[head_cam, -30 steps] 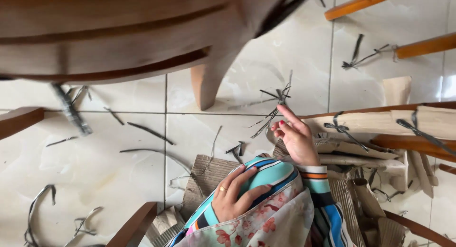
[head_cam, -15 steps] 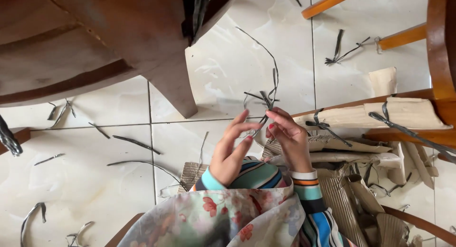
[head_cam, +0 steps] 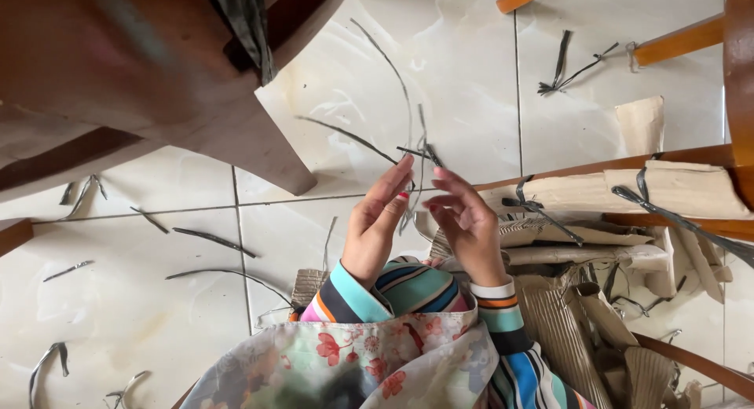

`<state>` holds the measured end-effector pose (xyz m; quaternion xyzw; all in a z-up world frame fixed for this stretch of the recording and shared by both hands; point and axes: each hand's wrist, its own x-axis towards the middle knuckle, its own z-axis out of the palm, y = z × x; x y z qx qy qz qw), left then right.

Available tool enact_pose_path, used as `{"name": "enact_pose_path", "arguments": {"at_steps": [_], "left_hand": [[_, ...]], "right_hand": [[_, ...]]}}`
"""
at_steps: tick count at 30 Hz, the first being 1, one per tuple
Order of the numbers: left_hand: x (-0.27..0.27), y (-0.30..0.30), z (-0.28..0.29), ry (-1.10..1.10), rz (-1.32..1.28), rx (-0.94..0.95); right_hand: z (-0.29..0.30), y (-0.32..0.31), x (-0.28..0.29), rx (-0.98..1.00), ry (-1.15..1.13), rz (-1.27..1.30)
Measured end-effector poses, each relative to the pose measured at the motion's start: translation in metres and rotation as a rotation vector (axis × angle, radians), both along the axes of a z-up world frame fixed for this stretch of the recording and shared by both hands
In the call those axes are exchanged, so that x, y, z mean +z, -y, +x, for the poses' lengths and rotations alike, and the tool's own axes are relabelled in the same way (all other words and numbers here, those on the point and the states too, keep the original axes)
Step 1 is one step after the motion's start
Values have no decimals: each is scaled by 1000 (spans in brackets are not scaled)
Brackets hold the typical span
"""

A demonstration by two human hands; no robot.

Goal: Wrapping wooden chair legs with protective cardboard and securing them with plastic ties for transport.

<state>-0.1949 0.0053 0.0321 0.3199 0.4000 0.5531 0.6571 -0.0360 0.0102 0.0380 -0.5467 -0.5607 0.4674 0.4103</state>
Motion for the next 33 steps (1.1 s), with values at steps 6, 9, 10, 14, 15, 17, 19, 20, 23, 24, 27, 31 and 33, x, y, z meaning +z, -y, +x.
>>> {"name": "enact_pose_path", "arguments": {"at_steps": [6, 9, 10, 14, 15, 17, 19, 20, 23, 24, 27, 31, 33], "left_hand": [[27, 2, 3, -118, 82, -116], [49, 6, 13, -206, 165, -212], [51, 8, 17, -205, 173, -221], [47, 16, 35, -434, 259, -358], [41, 19, 41, -484, 259, -387], [47, 16, 47, -573, 232, -426], [39, 12, 57, -661, 204, -463], [28, 10, 65, -825, 197, -541], [-24, 6, 90, -1104, 129, -717], [-43, 1, 98, -1221, 67, -804], [-77, -12, 116, -1314, 20, -848], [-43, -19, 116, -1433, -71, -913], [-29, -21, 111, -1461, -126, -895]], "right_hand": [[-7, 3, 35, 29, 22, -6], [4, 17, 28, -41, 53, -107], [7, 21, 32, -51, 52, -100], [23, 44, 42, -267, 35, -215], [28, 52, 42, -358, 64, -249], [50, 73, 34, -392, 101, -248], [71, 92, 28, -425, 139, -249], [80, 101, 27, -454, 196, -244], [109, 121, 34, -509, 352, -205], [118, 123, 38, -528, 449, -163], [141, 131, 58, -605, 572, -72], [169, 138, 62, -749, 715, 24], [179, 137, 58, -917, 651, 149]]}}
